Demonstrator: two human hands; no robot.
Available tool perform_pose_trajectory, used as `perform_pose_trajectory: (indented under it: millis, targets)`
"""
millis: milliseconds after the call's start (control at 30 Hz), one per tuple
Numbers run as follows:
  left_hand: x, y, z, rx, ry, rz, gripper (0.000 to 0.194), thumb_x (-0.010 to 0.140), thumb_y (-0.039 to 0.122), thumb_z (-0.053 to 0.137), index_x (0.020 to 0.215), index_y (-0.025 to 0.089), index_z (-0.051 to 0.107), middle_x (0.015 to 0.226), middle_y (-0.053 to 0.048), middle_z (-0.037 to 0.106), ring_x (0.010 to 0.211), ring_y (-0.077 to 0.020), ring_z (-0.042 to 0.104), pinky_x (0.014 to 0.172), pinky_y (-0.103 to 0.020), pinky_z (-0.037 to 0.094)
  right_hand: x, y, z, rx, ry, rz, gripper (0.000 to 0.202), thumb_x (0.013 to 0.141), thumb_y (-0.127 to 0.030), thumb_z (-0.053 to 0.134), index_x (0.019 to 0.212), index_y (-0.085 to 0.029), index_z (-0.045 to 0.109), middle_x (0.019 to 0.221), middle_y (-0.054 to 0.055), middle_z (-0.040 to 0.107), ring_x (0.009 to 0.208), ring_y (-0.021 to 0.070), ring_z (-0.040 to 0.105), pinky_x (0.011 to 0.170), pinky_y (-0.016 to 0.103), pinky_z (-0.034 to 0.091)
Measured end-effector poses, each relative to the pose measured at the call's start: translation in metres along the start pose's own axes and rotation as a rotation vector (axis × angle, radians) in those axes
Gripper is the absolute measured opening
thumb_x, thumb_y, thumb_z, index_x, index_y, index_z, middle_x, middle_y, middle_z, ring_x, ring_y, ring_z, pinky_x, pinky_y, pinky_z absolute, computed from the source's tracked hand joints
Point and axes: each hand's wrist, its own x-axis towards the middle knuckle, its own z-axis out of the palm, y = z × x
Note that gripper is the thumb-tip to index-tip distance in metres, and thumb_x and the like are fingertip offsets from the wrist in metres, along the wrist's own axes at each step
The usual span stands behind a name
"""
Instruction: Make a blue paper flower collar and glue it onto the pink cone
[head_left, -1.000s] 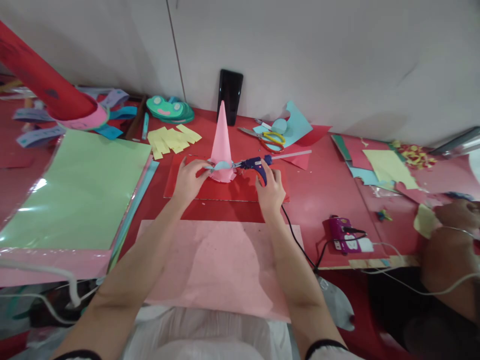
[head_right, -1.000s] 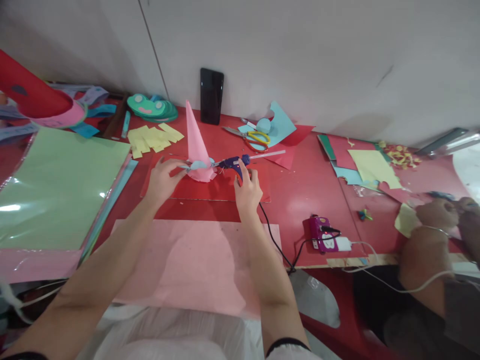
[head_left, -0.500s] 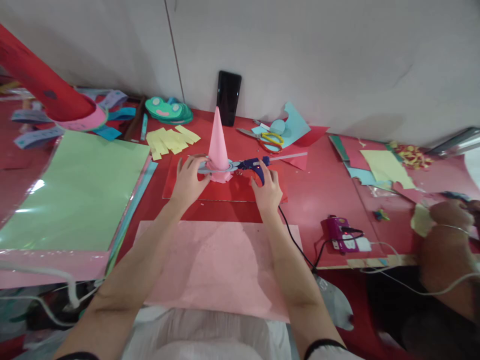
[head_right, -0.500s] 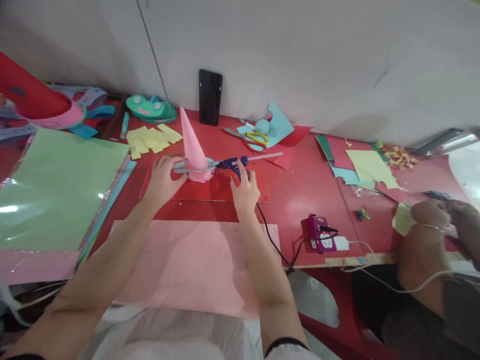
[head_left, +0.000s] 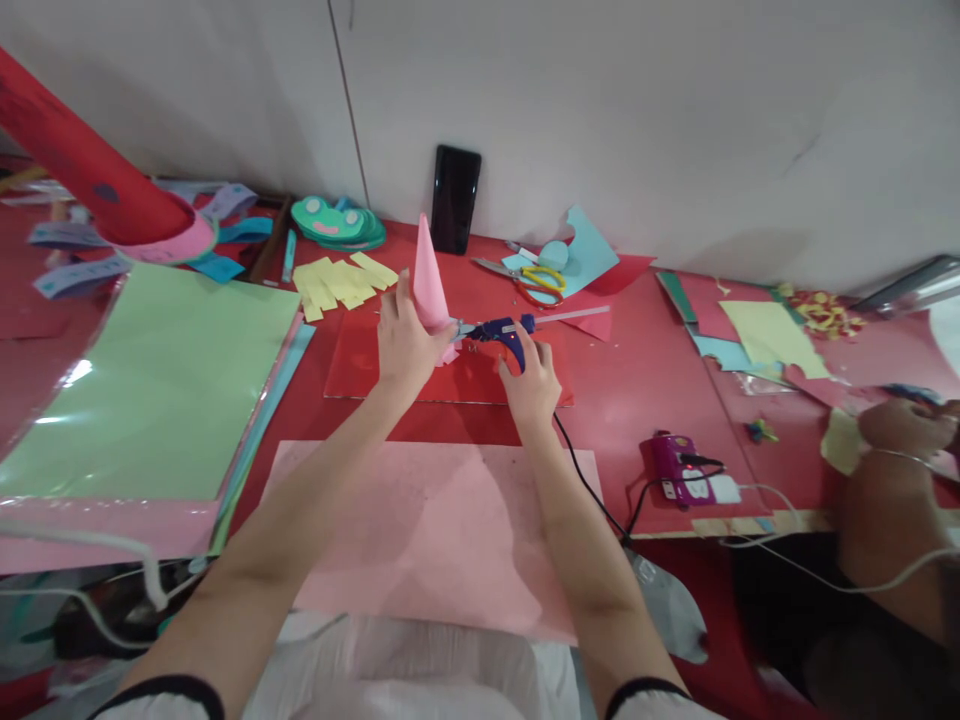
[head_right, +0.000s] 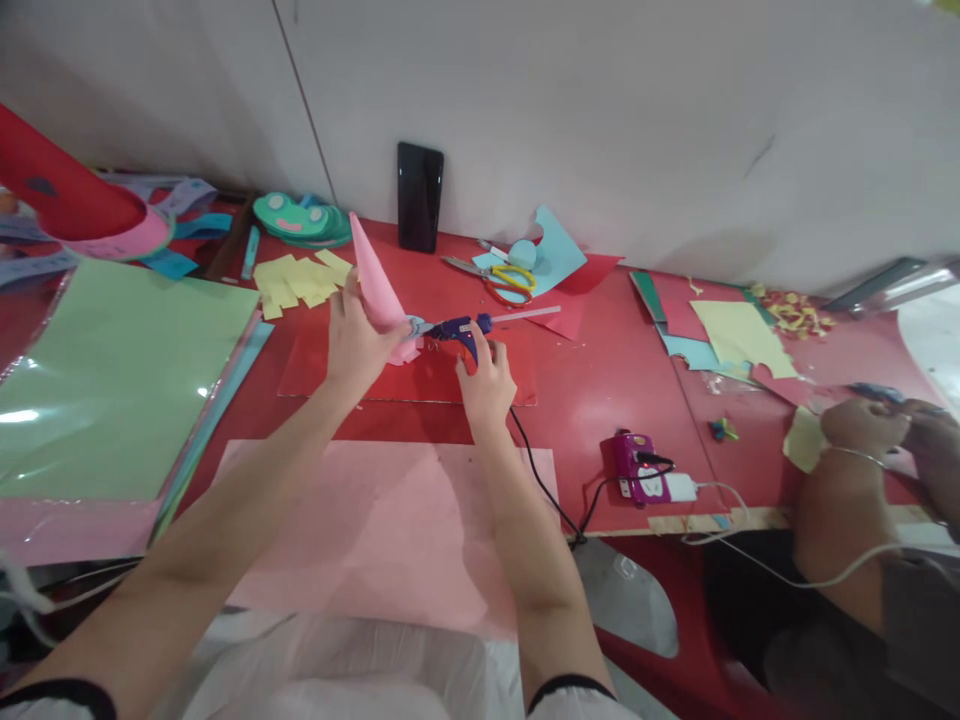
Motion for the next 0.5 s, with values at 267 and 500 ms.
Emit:
perform_pose_trajectory:
  millis: [267,500]
  targets:
    - [0.022,-0.019,-0.003,-0.121,-0.020,-0.030,0.076,0.069,0.020,0.071,0.136,0.023,0.036,0.133,-0.011,0.051,0.123,-0.0298,0.050,0.103,-0.044,0.041,0.000,0.001,-0.001,0.075,0.037,-0.003,0.047,0.082,-0.030,0.052,0.129,-0.033,0.053,0.111,0.006,0.058,0.093,0.0219,0.060,0.061,0.029,0.050]
    - [0.028,-0.035,-0.001,-0.223,-0.096,-0.057,0.082,0.068,0.016,0.071,0.139,0.022,0.032,0.109,-0.007,0.065,0.108,-0.0251,0.061,0.098,-0.042,0.045,-0.001,-0.001,-0.004,0.084,0.067,-0.009,0.047,0.082,-0.031,0.053,0.129,-0.034,0.052,0.112,0.005,0.059,0.093,0.0208,0.061,0.062,0.029,0.052]
